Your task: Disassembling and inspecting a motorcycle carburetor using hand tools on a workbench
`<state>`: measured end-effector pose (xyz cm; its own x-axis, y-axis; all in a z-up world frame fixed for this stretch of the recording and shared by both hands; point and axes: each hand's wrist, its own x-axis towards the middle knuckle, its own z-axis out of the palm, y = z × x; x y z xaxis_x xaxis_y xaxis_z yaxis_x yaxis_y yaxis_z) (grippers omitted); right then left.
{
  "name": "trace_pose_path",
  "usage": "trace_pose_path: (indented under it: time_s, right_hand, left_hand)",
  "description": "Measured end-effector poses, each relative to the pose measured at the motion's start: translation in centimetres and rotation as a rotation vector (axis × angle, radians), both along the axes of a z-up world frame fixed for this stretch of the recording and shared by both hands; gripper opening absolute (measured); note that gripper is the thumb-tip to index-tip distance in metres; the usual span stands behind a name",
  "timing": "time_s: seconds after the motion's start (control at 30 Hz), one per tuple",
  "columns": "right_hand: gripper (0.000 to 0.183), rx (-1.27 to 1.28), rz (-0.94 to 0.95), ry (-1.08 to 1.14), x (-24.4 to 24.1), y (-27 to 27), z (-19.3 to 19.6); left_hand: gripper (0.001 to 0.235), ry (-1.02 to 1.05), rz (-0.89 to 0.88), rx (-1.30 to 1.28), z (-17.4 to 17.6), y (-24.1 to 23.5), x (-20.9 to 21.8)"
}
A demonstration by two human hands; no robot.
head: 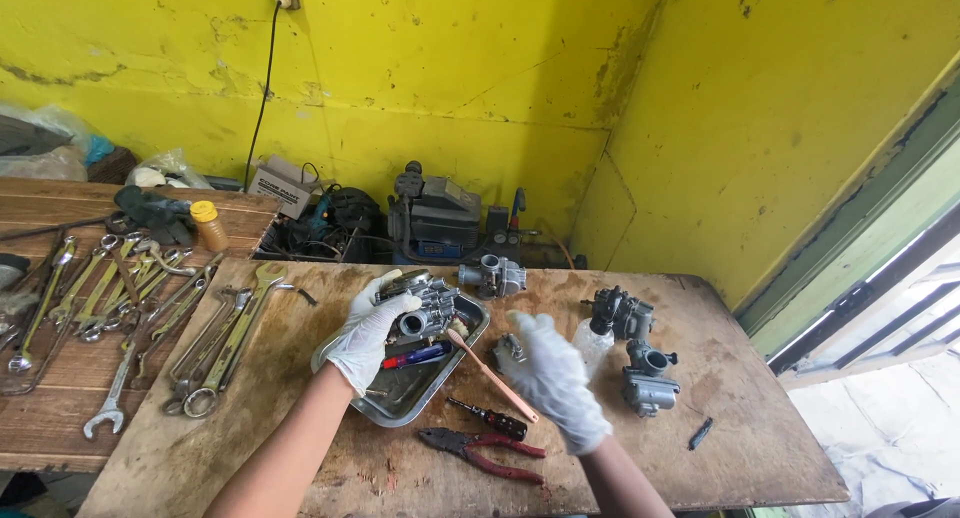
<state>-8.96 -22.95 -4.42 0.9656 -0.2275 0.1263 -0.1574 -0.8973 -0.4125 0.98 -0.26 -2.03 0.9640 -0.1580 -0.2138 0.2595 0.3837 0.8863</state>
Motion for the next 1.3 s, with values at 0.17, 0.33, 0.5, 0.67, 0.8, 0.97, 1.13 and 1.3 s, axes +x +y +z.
trace_pose_path:
  time_s: [0.17, 0.33, 0.5, 0.67, 0.8, 0.97, 1.13, 1.3]
  right_hand:
    - [0.017, -0.329, 0.185, -0.018, 6.3, -3.1, -10.7]
    - [0.022, -0.057, 0.061, 0.124, 5.9, -2.4, -6.8]
    - [0.021, 0.972, 0.019, -0.012, 2.6, -2.6, -4.3]
    - [0.025, 1.58, 0.433, -0.158, 1.2, -2.0, -4.8]
    - [0.024, 1.66, 0.527, -0.219, 1.5, -2.5, -6.6]
    - [0.032, 1.507, 0.413, -0.155, 0.9, -1.9, -4.1]
    - [0.018, 0.972, -0.017, -0.36, 3.4, -2.2, -5.2]
    - [0.014, 1.371, 0.046, -0.401, 2.6, -1.0, -5.7]
  left_hand:
    - [0.067, 0.084, -0.033, 0.024, 3.2, 0.9, -2.3]
    - [0.076, 0.035, 0.004, -0.022, 0.3, 1.9, -0.5]
    - [0.078, 0.02, 0.029, -0.02, -0.5, 2.2, -0.2]
    - [0.075, 0.04, 0.012, -0.019, -1.4, 2.1, 0.1]
    - [0.072, 0.047, 0.012, -0.015, -0.9, 1.8, -0.3]
    - [0.074, 0.044, 0.006, -0.01, -0.5, 1.9, -0.6]
    - [0.077, -0.092, 0.106, 0.139, -1.5, 1.1, -1.7]
    - [0.075, -0.079, 0.102, 0.145, -2.0, 1.3, -1.1]
